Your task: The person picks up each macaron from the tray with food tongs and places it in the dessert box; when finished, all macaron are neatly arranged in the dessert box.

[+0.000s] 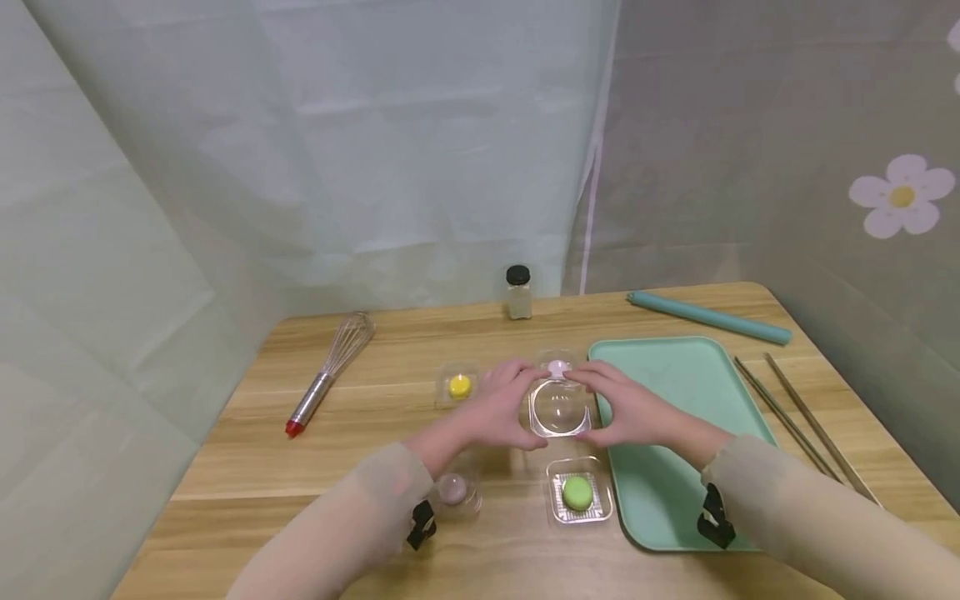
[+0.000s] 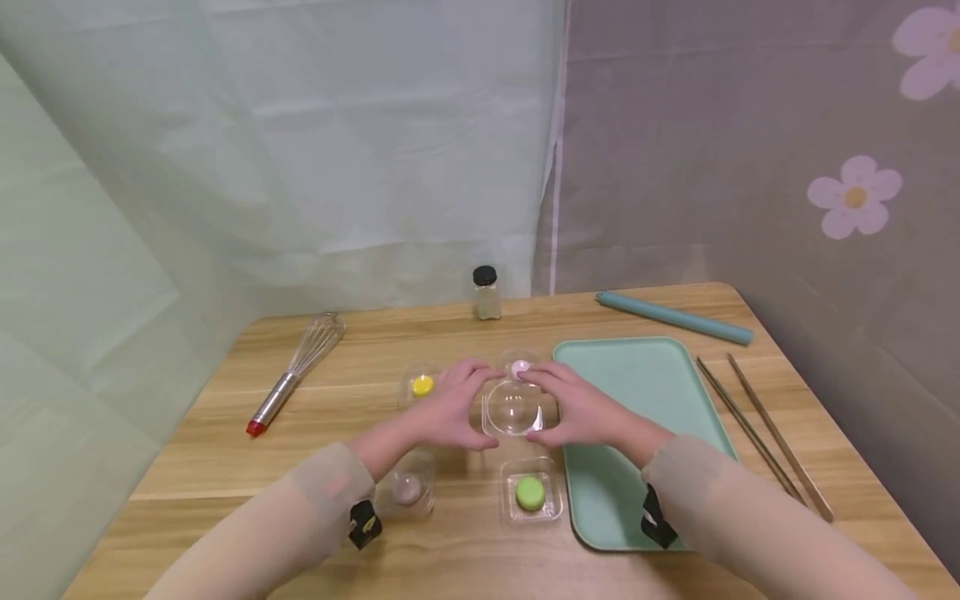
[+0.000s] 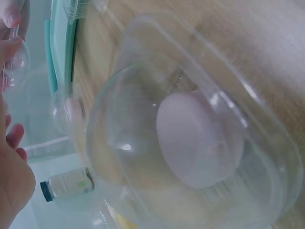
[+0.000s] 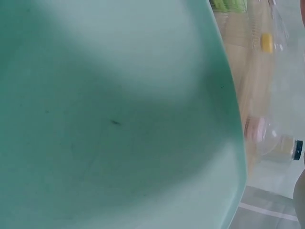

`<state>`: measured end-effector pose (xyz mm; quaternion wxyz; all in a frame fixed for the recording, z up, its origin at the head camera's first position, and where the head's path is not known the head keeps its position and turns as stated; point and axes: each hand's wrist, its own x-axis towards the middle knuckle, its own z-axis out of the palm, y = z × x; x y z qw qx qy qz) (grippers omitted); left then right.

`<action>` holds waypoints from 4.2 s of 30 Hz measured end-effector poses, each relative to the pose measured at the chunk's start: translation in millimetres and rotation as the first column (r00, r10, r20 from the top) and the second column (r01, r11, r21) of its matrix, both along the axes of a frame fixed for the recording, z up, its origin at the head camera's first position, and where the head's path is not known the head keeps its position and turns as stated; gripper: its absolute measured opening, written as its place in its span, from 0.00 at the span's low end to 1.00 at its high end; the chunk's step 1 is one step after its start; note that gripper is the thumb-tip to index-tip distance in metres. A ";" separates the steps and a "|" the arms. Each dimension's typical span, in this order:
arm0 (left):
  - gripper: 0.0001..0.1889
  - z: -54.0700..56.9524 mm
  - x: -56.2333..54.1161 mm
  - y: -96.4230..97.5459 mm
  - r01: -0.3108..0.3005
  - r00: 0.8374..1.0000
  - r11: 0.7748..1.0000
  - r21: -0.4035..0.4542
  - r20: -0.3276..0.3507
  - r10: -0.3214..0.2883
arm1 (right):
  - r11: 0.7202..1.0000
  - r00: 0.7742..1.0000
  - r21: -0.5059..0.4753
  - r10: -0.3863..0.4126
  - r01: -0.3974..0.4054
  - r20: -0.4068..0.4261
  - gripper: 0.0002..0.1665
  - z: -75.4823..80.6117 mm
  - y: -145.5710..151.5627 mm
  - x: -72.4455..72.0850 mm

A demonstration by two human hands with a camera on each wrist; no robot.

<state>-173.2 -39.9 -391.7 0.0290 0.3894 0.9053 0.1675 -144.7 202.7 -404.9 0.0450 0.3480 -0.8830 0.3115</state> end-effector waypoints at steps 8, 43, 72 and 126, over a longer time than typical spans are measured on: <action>0.49 5.3 0.7 -4.5 -0.030 0.999 0.997 0.068 0.025 0.028 | 0.998 1.000 -0.060 -0.015 0.016 0.009 0.48 1.8 -0.2 -2.0; 0.47 4.5 6.6 -2.5 0.146 0.954 0.988 0.047 -0.270 -0.128 | 0.885 0.296 -0.414 0.345 0.213 0.891 0.42 9.4 -3.4 -3.0; 0.56 2.9 11.0 -1.0 0.060 0.992 0.997 0.050 0.106 -0.065 | 0.953 0.613 -0.280 0.152 0.118 0.776 0.29 -0.1 6.5 -1.6; 0.49 -5.1 33.7 5.3 0.093 0.979 0.995 -0.048 0.185 -0.082 | 0.980 0.991 0.150 0.127 -0.133 0.051 0.40 -10.2 9.0 22.0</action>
